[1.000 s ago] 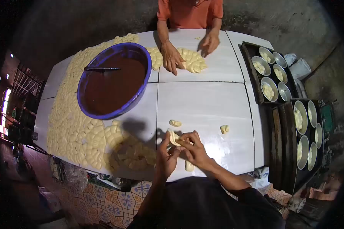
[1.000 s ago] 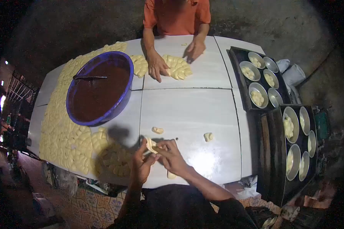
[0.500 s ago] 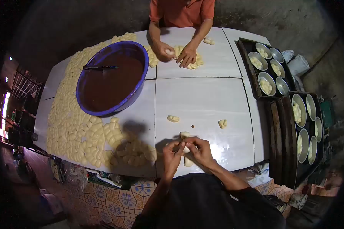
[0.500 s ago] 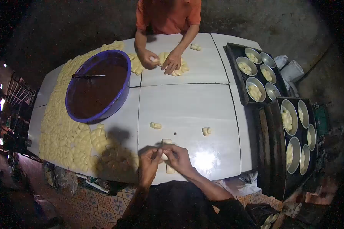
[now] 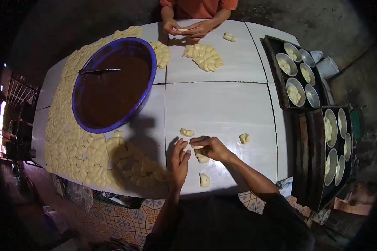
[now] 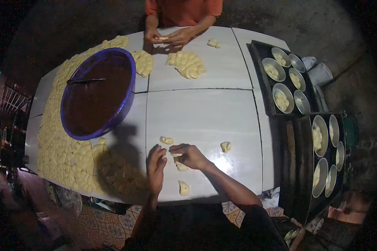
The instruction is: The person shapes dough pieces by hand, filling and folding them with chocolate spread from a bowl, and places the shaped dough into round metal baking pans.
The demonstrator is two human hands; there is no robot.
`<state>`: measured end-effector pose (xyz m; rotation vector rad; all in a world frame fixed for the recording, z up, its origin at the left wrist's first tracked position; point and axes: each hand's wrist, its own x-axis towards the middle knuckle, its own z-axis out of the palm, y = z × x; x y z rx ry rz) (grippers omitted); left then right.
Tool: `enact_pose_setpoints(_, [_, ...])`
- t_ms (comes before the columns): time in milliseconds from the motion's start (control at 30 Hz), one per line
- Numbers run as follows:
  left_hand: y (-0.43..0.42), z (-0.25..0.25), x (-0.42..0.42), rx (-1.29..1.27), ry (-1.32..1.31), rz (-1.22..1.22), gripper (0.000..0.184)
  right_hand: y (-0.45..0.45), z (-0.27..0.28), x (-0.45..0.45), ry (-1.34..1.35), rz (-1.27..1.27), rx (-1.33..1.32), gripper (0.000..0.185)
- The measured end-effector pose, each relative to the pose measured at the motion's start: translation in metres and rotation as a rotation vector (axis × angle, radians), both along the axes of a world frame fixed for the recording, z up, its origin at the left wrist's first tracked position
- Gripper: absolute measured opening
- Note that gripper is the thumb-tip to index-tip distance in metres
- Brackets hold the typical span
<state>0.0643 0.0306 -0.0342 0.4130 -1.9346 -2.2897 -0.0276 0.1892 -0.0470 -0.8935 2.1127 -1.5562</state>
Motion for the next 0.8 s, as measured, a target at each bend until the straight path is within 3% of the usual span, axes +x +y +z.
enact_pose_setpoints(33, [-0.001, -0.002, -0.003, -0.001, 0.001, 0.013, 0.035, -0.004, 0.006, -0.005, 0.001, 0.013, -0.001, 0.032])
enact_pose_setpoints(100, [0.001, -0.006, -0.001, -0.275, 0.068, -0.164, 0.037, -0.009, 0.020, -0.012, 0.263, -0.274, 0.131, 0.034])
enact_pose_setpoints(167, [0.007, -0.013, -0.003, -0.196, 0.045, -0.167, 0.039, -0.028, 0.021, -0.028, 0.384, -0.168, 0.199, 0.041])
enact_pose_setpoints(233, [0.008, -0.009, -0.004, -0.419, -0.068, -0.114, 0.040, -0.047, 0.010, -0.034, 0.379, -0.026, 0.291, 0.044])
enact_pose_setpoints(267, [0.007, -0.047, 0.007, -0.362, 0.048, 0.110, 0.052, -0.053, -0.004, -0.040, 0.324, 0.080, 0.322, 0.041])
enact_pose_setpoints(300, [0.010, -0.027, 0.011, -0.206, -0.010, 0.241, 0.044, -0.057, -0.001, -0.045, 0.309, 0.135, 0.377, 0.030])
enact_pose_setpoints(367, [-0.002, -0.015, 0.018, -0.177, -0.049, 0.282, 0.039, -0.051, 0.022, -0.030, 0.087, -0.045, -0.069, 0.030])
enact_pose_setpoints(400, [-0.003, -0.004, 0.021, -0.145, 0.152, 0.238, 0.033, -0.041, 0.064, -0.013, 0.016, -0.100, -0.018, 0.031])
enact_pose_setpoints(433, [-0.002, 0.009, 0.024, -0.145, 0.154, 0.257, 0.033, -0.035, 0.075, 0.001, 0.019, -0.082, -0.018, 0.031])
enact_pose_setpoints(500, [0.002, 0.039, 0.024, -0.193, 0.100, 0.188, 0.037, -0.027, 0.084, 0.034, -0.263, -0.190, -0.295, 0.034])
enact_pose_setpoints(567, [0.008, 0.063, 0.028, -0.298, 0.105, 0.138, 0.033, -0.023, 0.097, 0.059, -0.146, -0.268, -0.176, 0.033])
enact_pose_setpoints(633, [0.015, 0.059, 0.029, -0.271, 0.173, 0.082, 0.025, -0.020, 0.102, 0.072, -0.223, -0.348, -0.291, 0.027])
enact_pose_setpoints(667, [0.023, 0.059, 0.031, -0.116, 0.172, 0.185, 0.018, -0.016, 0.091, 0.071, -0.144, -0.312, -0.216, 0.027])
enact_pose_setpoints(700, [0.026, 0.061, 0.033, -0.115, 0.179, 0.174, 0.018, -0.015, 0.086, 0.067, -0.066, -0.280, -0.142, 0.026])
enact_pose_setpoints(767, [0.029, 0.064, 0.037, -0.148, 0.072, 0.185, 0.015, -0.008, 0.080, 0.062, -0.260, -0.312, -0.345, 0.041])
enact_pose_setpoints(800, [0.033, 0.065, 0.038, -0.107, 0.002, 0.239, 0.015, -0.004, 0.100, 0.061, -0.161, -0.330, -0.296, 0.042])
